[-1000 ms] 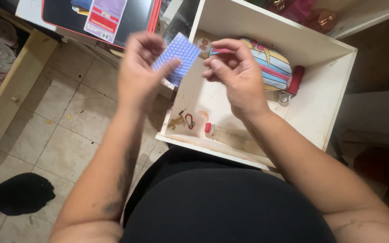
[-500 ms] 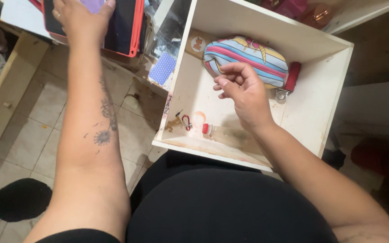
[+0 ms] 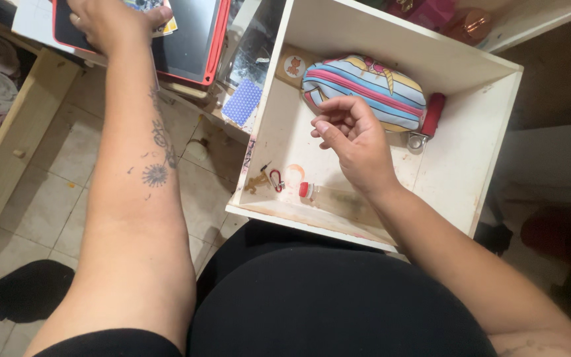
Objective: The person organizes a cluttered drawer by removing small debris, then placing a pencil case, a bottle, playing cards, a Spider-Man tin, a wooden box, a drawing, toy dinosaurs, and scissors into the drawer. The drawer is then pushed closed.
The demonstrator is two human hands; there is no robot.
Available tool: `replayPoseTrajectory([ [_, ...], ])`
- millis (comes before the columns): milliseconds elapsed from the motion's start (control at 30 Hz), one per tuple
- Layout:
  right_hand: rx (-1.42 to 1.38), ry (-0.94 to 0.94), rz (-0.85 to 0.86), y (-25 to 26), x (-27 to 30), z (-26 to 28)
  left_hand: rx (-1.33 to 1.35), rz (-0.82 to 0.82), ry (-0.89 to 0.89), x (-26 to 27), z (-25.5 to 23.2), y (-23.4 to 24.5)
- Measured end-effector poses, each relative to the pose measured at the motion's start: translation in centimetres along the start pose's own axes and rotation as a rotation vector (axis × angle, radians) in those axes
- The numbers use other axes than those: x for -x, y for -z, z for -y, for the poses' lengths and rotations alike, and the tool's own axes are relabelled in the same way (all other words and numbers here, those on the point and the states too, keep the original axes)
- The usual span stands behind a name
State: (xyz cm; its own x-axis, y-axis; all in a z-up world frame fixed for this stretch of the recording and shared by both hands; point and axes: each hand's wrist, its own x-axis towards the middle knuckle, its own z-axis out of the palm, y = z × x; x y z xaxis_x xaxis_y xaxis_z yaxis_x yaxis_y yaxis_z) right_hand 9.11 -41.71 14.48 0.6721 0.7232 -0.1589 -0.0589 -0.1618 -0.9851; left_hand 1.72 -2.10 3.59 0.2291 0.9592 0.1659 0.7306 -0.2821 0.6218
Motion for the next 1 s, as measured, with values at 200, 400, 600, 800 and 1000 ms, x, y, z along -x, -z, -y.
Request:
replayPoseTrajectory([
  [200,0.012,0.023,0.006,-0.2,0.4,-0.2,-0.014,-0.226,-0.199,0.9,0.0,-2.3],
  [400,0.013,0.03,0.006,0.0,0.4,-0.3,-0.017,-0.039,-0.057,0.2,0.2,-3.8],
  [600,0.001,0.063,0.019,0.2,0.6,-0.2,0.346,-0.177,0.077,1.0,-1.0,-4.4],
  [800,0.013,0.068,0.021,-0.1,0.6,-0.2,0.174,-0.096,0.045,1.5,-0.8,-3.1],
  [1000,0.015,0.076,0.02,0.2,0.4,0.0,0.617,-0.03,-0.047,1.9,-2.5,-2.3],
])
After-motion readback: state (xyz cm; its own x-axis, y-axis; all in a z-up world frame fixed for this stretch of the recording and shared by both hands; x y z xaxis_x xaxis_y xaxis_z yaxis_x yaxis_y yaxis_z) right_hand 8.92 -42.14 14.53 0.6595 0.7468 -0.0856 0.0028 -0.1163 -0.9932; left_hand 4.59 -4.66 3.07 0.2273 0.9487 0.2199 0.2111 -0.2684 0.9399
